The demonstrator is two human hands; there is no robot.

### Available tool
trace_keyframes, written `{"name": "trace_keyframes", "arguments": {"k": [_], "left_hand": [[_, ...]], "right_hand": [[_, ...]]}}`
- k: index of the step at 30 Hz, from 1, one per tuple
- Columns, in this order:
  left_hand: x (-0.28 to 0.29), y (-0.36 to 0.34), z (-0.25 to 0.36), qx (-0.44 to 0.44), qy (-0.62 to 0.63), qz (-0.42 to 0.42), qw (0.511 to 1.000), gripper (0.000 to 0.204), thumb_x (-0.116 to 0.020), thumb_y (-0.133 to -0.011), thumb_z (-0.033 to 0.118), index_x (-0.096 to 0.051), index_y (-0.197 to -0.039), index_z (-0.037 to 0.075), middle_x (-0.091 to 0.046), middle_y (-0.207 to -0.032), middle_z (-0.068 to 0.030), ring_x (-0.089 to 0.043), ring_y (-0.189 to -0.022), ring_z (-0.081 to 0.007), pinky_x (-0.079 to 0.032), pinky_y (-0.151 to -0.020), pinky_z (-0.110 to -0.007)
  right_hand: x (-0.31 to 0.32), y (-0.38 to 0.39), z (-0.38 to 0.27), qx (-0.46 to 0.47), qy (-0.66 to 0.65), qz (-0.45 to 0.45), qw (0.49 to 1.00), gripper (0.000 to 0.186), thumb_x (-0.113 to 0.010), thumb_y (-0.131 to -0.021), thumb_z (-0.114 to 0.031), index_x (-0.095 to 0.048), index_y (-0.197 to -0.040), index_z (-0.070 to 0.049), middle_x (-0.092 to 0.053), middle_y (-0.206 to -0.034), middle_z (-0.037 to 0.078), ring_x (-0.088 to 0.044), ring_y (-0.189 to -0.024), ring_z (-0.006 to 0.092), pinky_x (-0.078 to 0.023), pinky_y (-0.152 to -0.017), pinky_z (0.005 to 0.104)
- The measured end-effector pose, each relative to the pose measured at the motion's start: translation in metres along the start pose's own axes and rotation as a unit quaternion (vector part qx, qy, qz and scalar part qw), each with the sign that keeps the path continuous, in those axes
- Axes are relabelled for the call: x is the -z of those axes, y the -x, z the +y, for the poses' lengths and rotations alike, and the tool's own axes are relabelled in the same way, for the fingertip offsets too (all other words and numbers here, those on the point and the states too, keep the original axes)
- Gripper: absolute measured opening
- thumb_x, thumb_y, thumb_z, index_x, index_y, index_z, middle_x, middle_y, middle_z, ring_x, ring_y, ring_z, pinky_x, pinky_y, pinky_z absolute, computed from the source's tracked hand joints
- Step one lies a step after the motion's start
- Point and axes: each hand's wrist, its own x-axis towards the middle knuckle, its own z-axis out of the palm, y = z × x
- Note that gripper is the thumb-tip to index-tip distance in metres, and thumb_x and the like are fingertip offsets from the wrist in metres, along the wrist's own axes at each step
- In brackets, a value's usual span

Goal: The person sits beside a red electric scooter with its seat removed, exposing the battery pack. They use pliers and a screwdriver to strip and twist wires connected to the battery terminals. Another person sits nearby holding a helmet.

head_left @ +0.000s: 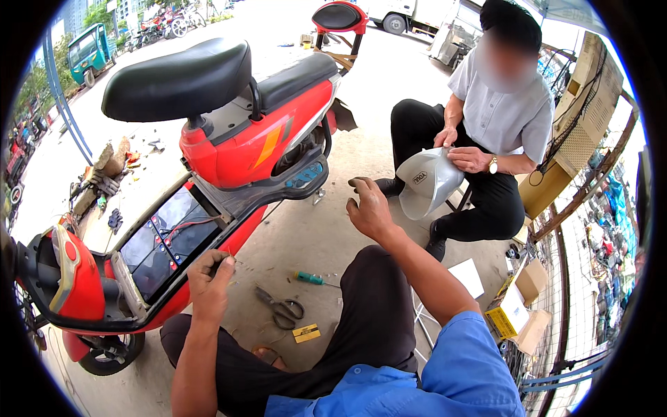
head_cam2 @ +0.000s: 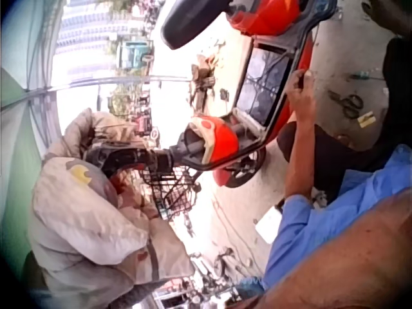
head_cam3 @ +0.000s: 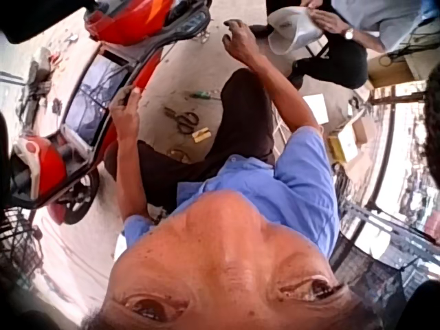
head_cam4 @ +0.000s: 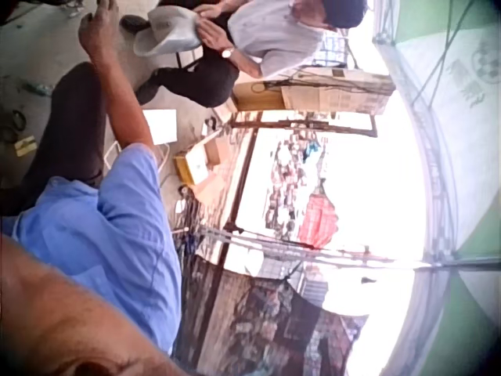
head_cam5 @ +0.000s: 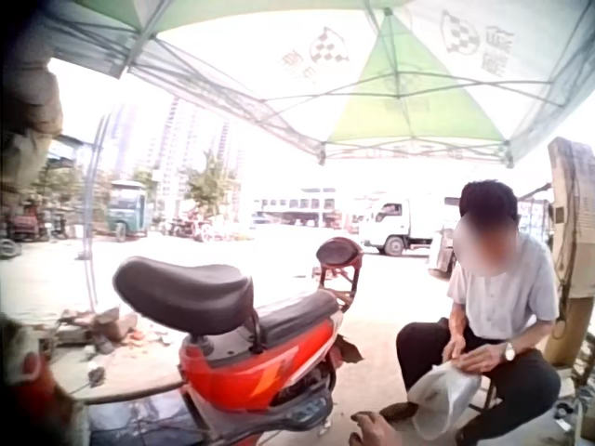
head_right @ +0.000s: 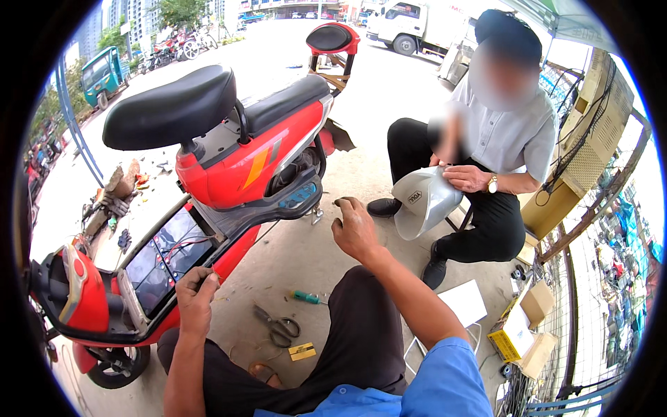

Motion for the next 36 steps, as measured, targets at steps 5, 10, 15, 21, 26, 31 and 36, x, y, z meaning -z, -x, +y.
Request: {"name": "trace_keyframes", "arguments": {"k": [5, 10, 15, 21, 26, 31, 36], "left_hand": [[0.003, -0.002, 0.000, 0.021, 0.014, 0.007, 1.000, 0.012, -0.065, -0.094, 0.011, -0.066, -0.087, 0.001, -0.057, -0.076, 0.0049, -0.049, -0.070, -0.0033, -0.038, -0.064, -0.021], [0.005, -0.003, 0.003, -0.007, 0.011, 0.003, 1.000, 0.014, -0.066, -0.095, 0.013, -0.067, -0.090, 0.000, -0.056, -0.074, 0.0056, -0.046, -0.067, -0.0027, -0.036, -0.061, -0.022], [0.008, 0.000, -0.002, 0.001, 0.020, 0.000, 1.000, 0.015, -0.067, -0.094, 0.016, -0.069, -0.096, 0.001, -0.063, -0.080, 0.0021, -0.050, -0.071, -0.0030, -0.037, -0.064, -0.021], [0.007, -0.001, 0.002, 0.014, 0.011, 0.019, 1.000, 0.015, -0.065, -0.094, 0.013, -0.068, -0.093, -0.002, -0.060, -0.077, 0.0031, -0.050, -0.070, -0.0039, -0.041, -0.063, -0.022], [0.006, -0.004, 0.003, 0.019, 0.021, 0.021, 0.999, 0.016, -0.065, -0.094, 0.013, -0.068, -0.093, -0.003, -0.061, -0.078, 0.0026, -0.051, -0.071, -0.0039, -0.042, -0.065, -0.022], [0.006, -0.006, 0.000, 0.022, 0.013, 0.019, 0.999, 0.017, -0.064, -0.094, 0.012, -0.068, -0.095, -0.004, -0.063, -0.080, 0.0010, -0.053, -0.073, -0.0046, -0.043, -0.066, -0.022], [0.004, -0.006, -0.001, 0.031, 0.016, 0.016, 0.999, 0.018, -0.065, -0.094, 0.014, -0.069, -0.095, -0.004, -0.064, -0.080, 0.0005, -0.054, -0.073, -0.0051, -0.043, -0.066, -0.022]], "right_hand": [[-0.029, -0.007, -0.027, -0.012, -0.052, -0.149, 0.987, 0.020, -0.060, -0.082, -0.010, -0.071, -0.094, 0.002, -0.069, -0.094, 0.023, -0.067, -0.088, 0.0412, -0.052, -0.082, 0.0485], [-0.053, -0.007, -0.046, 0.019, -0.009, -0.291, 0.957, 0.020, -0.062, -0.083, -0.013, -0.071, -0.091, 0.002, -0.070, -0.091, 0.024, -0.067, -0.090, 0.0415, -0.053, -0.081, 0.0488], [-0.099, 0.004, -0.052, 0.059, 0.050, -0.415, 0.907, 0.025, -0.062, -0.085, -0.021, -0.072, -0.094, -0.001, -0.071, -0.097, 0.022, -0.067, -0.096, 0.0409, -0.053, -0.085, 0.0487], [-0.166, 0.015, -0.053, 0.074, 0.108, -0.497, 0.858, 0.025, -0.058, -0.086, -0.016, -0.070, -0.103, -0.001, -0.069, -0.111, 0.022, -0.063, -0.112, 0.0376, -0.053, -0.092, 0.0468], [-0.205, 0.031, -0.049, 0.032, 0.110, -0.507, 0.855, 0.027, -0.056, -0.085, -0.012, -0.069, -0.107, -0.002, -0.068, -0.116, 0.021, -0.064, -0.112, 0.0371, -0.052, -0.094, 0.0465], [-0.234, 0.065, -0.045, 0.004, 0.094, -0.519, 0.850, 0.023, -0.060, -0.083, -0.012, -0.073, -0.101, -0.005, -0.069, -0.113, 0.021, -0.065, -0.110, 0.0377, -0.053, -0.093, 0.0453], [-0.260, 0.102, -0.033, -0.006, 0.115, -0.584, 0.803, 0.028, -0.057, -0.083, -0.006, -0.071, -0.107, -0.003, -0.068, -0.114, 0.024, -0.066, -0.110, 0.0387, -0.055, -0.091, 0.0477]]}}
